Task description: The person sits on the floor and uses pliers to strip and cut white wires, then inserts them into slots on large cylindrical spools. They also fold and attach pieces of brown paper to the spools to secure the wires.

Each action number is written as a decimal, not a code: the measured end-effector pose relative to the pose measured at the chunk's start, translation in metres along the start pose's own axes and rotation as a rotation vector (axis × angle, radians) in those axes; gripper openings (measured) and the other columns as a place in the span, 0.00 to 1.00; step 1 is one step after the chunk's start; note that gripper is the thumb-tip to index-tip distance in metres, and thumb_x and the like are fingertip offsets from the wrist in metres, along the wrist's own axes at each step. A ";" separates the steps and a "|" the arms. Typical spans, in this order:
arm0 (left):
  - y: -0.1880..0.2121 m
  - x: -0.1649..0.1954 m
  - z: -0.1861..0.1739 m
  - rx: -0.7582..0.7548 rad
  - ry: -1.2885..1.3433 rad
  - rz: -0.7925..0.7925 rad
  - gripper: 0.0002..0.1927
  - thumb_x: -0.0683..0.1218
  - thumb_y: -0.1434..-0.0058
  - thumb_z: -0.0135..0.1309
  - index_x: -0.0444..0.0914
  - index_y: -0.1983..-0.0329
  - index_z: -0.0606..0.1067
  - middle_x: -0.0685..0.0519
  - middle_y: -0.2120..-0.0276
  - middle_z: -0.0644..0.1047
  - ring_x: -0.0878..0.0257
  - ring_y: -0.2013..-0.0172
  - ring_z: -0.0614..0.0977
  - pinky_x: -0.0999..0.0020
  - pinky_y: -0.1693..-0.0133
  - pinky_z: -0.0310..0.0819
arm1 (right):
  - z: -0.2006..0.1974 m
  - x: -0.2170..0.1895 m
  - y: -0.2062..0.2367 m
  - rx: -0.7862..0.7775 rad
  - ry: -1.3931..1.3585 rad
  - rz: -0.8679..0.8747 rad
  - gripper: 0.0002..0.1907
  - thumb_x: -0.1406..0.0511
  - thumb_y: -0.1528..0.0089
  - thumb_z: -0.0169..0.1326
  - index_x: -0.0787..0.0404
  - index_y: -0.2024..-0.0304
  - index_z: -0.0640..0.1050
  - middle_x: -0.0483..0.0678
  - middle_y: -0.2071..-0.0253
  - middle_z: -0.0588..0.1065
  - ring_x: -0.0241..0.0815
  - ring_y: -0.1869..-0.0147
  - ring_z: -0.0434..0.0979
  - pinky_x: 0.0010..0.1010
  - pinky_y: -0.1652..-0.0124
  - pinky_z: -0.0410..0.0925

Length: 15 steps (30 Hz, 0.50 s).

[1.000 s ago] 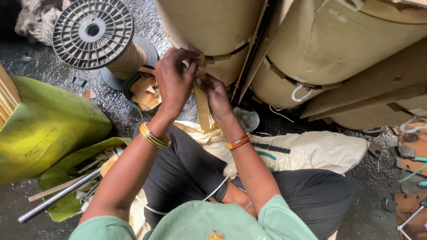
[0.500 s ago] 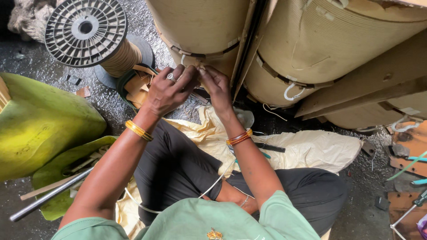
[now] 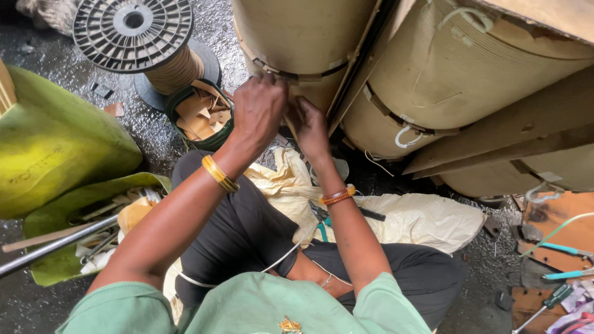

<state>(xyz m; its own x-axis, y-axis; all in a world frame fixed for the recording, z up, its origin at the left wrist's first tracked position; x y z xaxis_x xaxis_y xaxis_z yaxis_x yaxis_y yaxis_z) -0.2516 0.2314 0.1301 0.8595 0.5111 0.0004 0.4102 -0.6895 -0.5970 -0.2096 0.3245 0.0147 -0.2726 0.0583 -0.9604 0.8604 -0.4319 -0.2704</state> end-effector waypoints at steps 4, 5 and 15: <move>0.005 0.007 0.013 -0.018 -0.109 0.126 0.09 0.40 0.46 0.55 0.33 0.62 0.75 0.44 0.67 0.76 0.53 0.66 0.79 0.61 0.64 0.74 | -0.022 -0.010 0.037 0.000 0.270 0.214 0.09 0.67 0.33 0.53 0.67 0.58 0.80 0.44 0.67 0.81 0.29 0.66 0.81 0.24 0.65 0.72; 0.008 0.008 0.013 0.017 -0.095 0.162 0.10 0.41 0.45 0.54 0.32 0.61 0.75 0.45 0.66 0.75 0.54 0.65 0.79 0.61 0.64 0.74 | -0.030 -0.016 0.043 0.012 0.274 0.275 0.09 0.66 0.32 0.51 0.67 0.58 0.79 0.44 0.69 0.80 0.28 0.68 0.81 0.24 0.68 0.72; 0.040 -0.002 -0.014 0.271 0.201 0.077 0.24 0.40 0.43 0.55 0.31 0.41 0.75 0.46 0.50 0.74 0.53 0.53 0.77 0.61 0.56 0.73 | -0.012 -0.123 0.005 -0.236 0.642 0.070 0.14 0.61 0.32 0.56 0.67 0.64 0.80 0.46 0.75 0.80 0.29 0.72 0.76 0.25 0.70 0.67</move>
<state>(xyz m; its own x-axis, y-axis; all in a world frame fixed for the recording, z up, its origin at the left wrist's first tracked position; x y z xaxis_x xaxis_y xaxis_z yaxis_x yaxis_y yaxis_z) -0.2325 0.1957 0.1171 0.9387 0.3331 0.0886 0.2689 -0.5470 -0.7927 -0.1669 0.3256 0.1302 0.0336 0.5904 -0.8064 0.9572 -0.2510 -0.1440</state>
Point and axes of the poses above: each hand's wrist, its own y-axis away from the middle knuckle, its own z-axis out of the palm, x = y × z, the point moved 9 cm from there along -y, towards the middle knuckle
